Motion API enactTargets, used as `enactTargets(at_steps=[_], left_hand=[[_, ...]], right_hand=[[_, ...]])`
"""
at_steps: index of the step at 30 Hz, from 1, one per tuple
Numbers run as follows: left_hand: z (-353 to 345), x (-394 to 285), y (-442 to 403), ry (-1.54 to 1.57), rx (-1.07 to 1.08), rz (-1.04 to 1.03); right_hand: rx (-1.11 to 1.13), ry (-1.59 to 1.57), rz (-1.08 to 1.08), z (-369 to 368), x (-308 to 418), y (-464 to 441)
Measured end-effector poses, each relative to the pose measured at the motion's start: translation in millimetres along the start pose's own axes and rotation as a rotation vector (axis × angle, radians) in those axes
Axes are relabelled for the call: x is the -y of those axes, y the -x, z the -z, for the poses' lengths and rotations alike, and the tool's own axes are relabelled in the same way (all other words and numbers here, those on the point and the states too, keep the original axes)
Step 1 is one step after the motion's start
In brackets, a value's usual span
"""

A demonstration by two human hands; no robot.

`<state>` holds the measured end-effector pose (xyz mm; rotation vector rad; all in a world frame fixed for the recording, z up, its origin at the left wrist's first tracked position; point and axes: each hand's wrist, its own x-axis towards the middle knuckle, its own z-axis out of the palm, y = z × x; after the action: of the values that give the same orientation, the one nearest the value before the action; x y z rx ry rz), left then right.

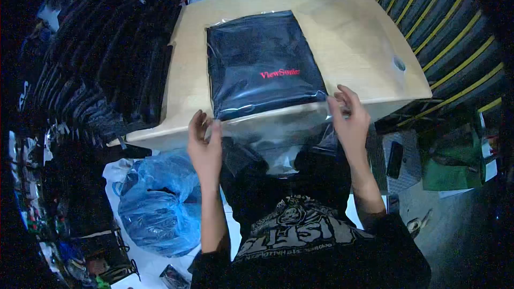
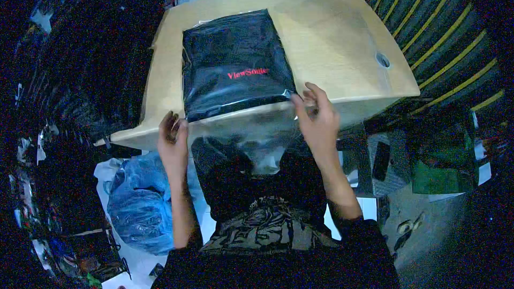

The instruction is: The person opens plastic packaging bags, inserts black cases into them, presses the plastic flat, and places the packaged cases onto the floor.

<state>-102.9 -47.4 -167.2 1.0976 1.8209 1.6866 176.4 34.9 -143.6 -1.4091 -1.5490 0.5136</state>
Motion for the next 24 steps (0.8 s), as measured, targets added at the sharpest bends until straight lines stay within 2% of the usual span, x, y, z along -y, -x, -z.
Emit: enactTargets(at_steps=[2, 3, 4, 6, 8, 9, 12, 13, 16, 21, 24], left_hand=[[7.3, -3.6, 7.6, 0.223, -0.067, 0.307], [9.7, 1.3, 6.0, 0.304, -0.061, 0.350], [10.5, 2.0, 3.9, 0.165, -0.075, 0.424], [22.7, 12.8, -5.0, 0.199, 0.038, 0.536], [30.6, 11.8, -3.9, 0.320, 0.180, 0.568], [38.7, 7.6, -6.2, 0.343, 0.299, 0.715], [31.0, 3.9, -12.9, 0.238, 0.439, 0.627], [25.3, 2.4, -16.4, 0.199, 0.417, 0.651], [13.8, -2.1, -22.2, 0.058, 0.317, 0.678], [11.2, 36.5, -11.5, 0.478, 0.293, 0.510], [20.0, 30.8, 0.6, 0.473, 0.358, 0.669]], right_hand=[[0.030, -0.128, -0.157, -6.3, -29.6, -0.1], [0.040, -0.189, -0.239, -8.5, -38.4, -1.3], [-0.019, -0.179, -0.162, -10.9, -43.7, -0.9], [0.099, -0.240, -0.326, -5.2, -48.6, -1.8], [0.317, -0.498, -0.524, 3.5, -57.6, 1.1], [0.422, -0.629, -0.622, 6.1, -59.9, 2.5], [0.442, -0.840, -0.681, 3.5, -48.5, 3.8], [0.443, -0.763, -0.751, 2.0, -40.2, -1.9], [0.525, -0.765, -0.664, -2.3, -45.6, -13.1], [0.433, -0.823, -0.644, -13.8, -56.0, -3.6], [0.556, -0.816, -0.649, -1.2, -67.8, 0.0]])
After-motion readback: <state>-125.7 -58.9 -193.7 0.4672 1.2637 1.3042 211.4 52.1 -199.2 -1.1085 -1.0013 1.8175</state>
